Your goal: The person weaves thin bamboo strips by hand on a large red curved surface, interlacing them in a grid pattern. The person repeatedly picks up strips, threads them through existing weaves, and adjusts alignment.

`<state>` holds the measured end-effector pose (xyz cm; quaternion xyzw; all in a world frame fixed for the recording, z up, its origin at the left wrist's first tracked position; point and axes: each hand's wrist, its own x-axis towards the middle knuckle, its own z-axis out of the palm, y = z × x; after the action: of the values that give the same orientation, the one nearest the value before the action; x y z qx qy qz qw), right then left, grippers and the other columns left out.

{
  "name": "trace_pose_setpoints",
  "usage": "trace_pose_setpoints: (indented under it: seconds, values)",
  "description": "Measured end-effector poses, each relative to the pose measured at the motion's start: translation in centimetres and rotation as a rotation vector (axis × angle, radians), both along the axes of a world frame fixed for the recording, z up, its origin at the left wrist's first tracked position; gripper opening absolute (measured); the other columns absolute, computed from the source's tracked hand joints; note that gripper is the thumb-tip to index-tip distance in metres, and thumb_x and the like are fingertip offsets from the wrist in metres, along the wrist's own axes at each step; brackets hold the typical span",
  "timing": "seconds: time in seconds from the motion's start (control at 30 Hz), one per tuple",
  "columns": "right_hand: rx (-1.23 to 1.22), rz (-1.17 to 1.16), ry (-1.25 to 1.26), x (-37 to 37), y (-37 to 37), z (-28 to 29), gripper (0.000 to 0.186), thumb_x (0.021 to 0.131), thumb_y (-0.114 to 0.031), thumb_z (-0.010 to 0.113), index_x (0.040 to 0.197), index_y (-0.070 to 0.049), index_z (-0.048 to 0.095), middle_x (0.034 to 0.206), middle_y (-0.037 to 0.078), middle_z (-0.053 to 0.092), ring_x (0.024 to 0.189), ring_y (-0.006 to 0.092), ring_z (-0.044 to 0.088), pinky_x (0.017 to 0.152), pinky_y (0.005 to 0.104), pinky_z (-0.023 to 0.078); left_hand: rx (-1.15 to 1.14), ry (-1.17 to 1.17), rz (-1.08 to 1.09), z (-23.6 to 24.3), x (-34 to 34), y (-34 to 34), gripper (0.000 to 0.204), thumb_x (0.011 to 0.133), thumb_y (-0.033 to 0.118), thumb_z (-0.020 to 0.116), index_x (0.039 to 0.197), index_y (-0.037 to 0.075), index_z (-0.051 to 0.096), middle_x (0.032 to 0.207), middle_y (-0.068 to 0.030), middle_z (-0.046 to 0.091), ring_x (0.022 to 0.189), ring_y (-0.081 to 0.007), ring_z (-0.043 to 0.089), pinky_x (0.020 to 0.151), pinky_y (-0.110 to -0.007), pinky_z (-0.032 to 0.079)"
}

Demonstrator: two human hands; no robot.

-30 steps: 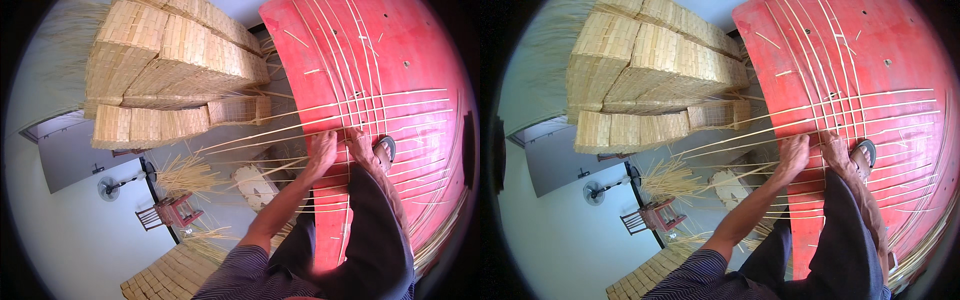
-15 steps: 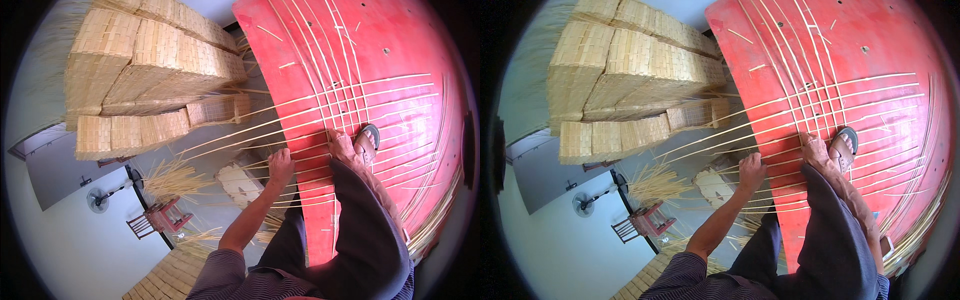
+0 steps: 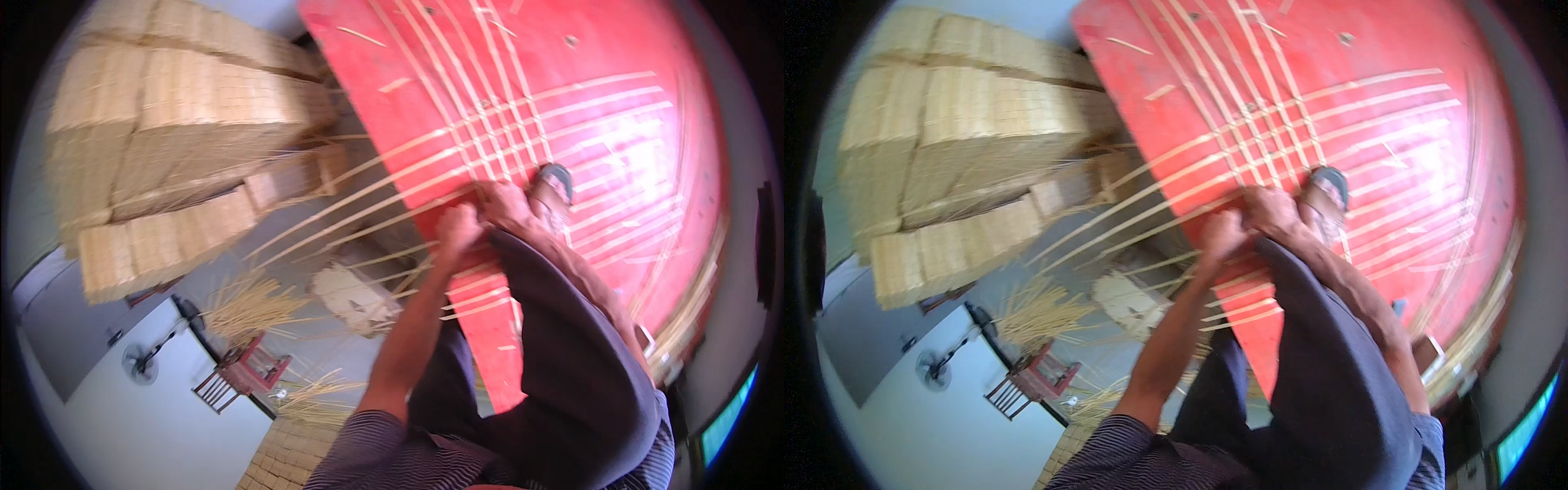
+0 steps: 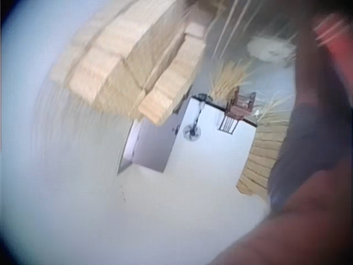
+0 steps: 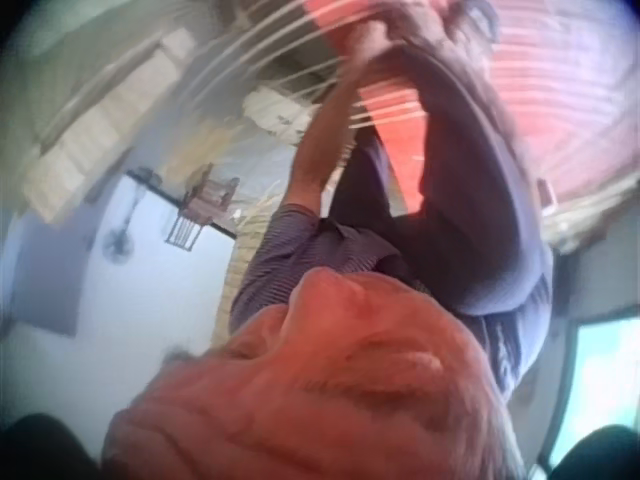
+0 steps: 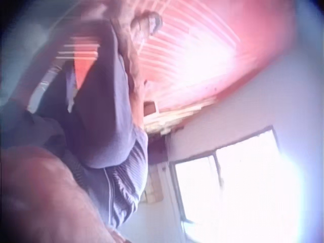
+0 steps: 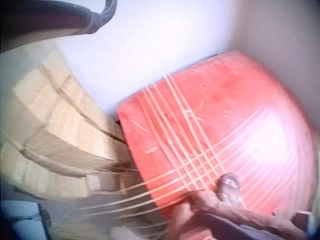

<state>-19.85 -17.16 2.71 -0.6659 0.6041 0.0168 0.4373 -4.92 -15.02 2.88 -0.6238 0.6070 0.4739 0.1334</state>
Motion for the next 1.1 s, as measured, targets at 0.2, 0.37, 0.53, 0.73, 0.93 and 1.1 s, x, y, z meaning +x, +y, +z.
trace_pose_setpoints:
  seconds: [0.2, 0.37, 0.53, 0.73, 0.93, 1.1]
  values:
    - [-0.105, -0.095, -0.008, -0.6, 0.5, -1.1, 0.028, 0.070, -0.018, 0.072, 0.093, -0.004, 0.065, 0.081, 0.025, 0.066, 0.083, 0.0444, 0.065, 0.073, 0.0516, 0.052, -0.207, 0.087, -0.029, -0.9, -0.1, 0.2, 0.019, 0.082, 0.017, 0.059, 0.093, 0.003, 0.066, 0.090, -0.0282, 0.068, 0.087, -0.0461, 0.066, 0.077, -0.056, 0.053]
    - [-0.057, -0.034, 0.027, -0.8, 0.3, -1.0, 0.036, 0.067, -0.021, 0.078, 0.096, -0.004, 0.064, 0.085, 0.023, 0.067, 0.085, 0.0416, 0.067, 0.075, 0.0502, 0.054, -0.241, 0.155, 0.032, -1.7, 0.3, 0.8, 0.017, 0.083, 0.013, 0.054, 0.089, 0.000, 0.064, 0.089, -0.0255, 0.068, 0.087, -0.0467, 0.065, 0.076, -0.057, 0.052]
    - [-0.027, -0.020, 0.027, -0.6, -0.1, -0.3, 0.037, 0.066, -0.023, 0.079, 0.094, -0.004, 0.065, 0.084, 0.023, 0.068, 0.085, 0.0418, 0.068, 0.074, 0.0503, 0.055, -0.192, 0.100, -0.003, -0.7, 0.2, 0.3, 0.020, 0.084, 0.018, 0.058, 0.092, 0.001, 0.066, 0.089, -0.0258, 0.069, 0.087, -0.0452, 0.067, 0.076, -0.056, 0.053]
    - [-0.080, 0.026, -0.076, -2.7, 2.2, -2.3, 0.028, 0.081, -0.017, 0.059, 0.106, -0.012, 0.069, 0.094, 0.019, 0.070, 0.088, 0.0376, 0.068, 0.077, 0.0484, 0.054, -0.015, -0.025, -0.084, 2.3, -4.1, 0.7, 0.022, 0.081, 0.015, 0.059, 0.090, 0.000, 0.073, 0.089, -0.0271, 0.070, 0.086, -0.0410, 0.070, 0.079, -0.053, 0.056]
    - [-0.166, -0.068, -0.233, -1.4, 0.4, -5.3, 0.023, 0.080, -0.023, 0.064, 0.100, -0.011, 0.067, 0.083, 0.020, 0.068, 0.082, 0.0396, 0.067, 0.073, 0.0493, 0.052, -0.241, 0.012, -0.041, 1.8, -0.8, -0.4, 0.019, 0.086, 0.020, 0.060, 0.088, 0.001, 0.063, 0.090, -0.0240, 0.068, 0.086, -0.0428, 0.068, 0.076, -0.055, 0.054]
    - [0.085, 0.090, -0.053, -1.3, 0.5, 1.4, 0.024, 0.083, -0.019, 0.062, 0.104, -0.008, 0.066, 0.092, 0.018, 0.069, 0.087, 0.0380, 0.067, 0.075, 0.0481, 0.054, -0.785, 0.325, 0.096, 2.4, 4.0, 3.6, 0.010, 0.086, 0.003, 0.057, 0.095, 0.002, 0.062, 0.088, -0.0144, 0.060, 0.081, -0.0322, 0.060, 0.073, -0.042, 0.049]
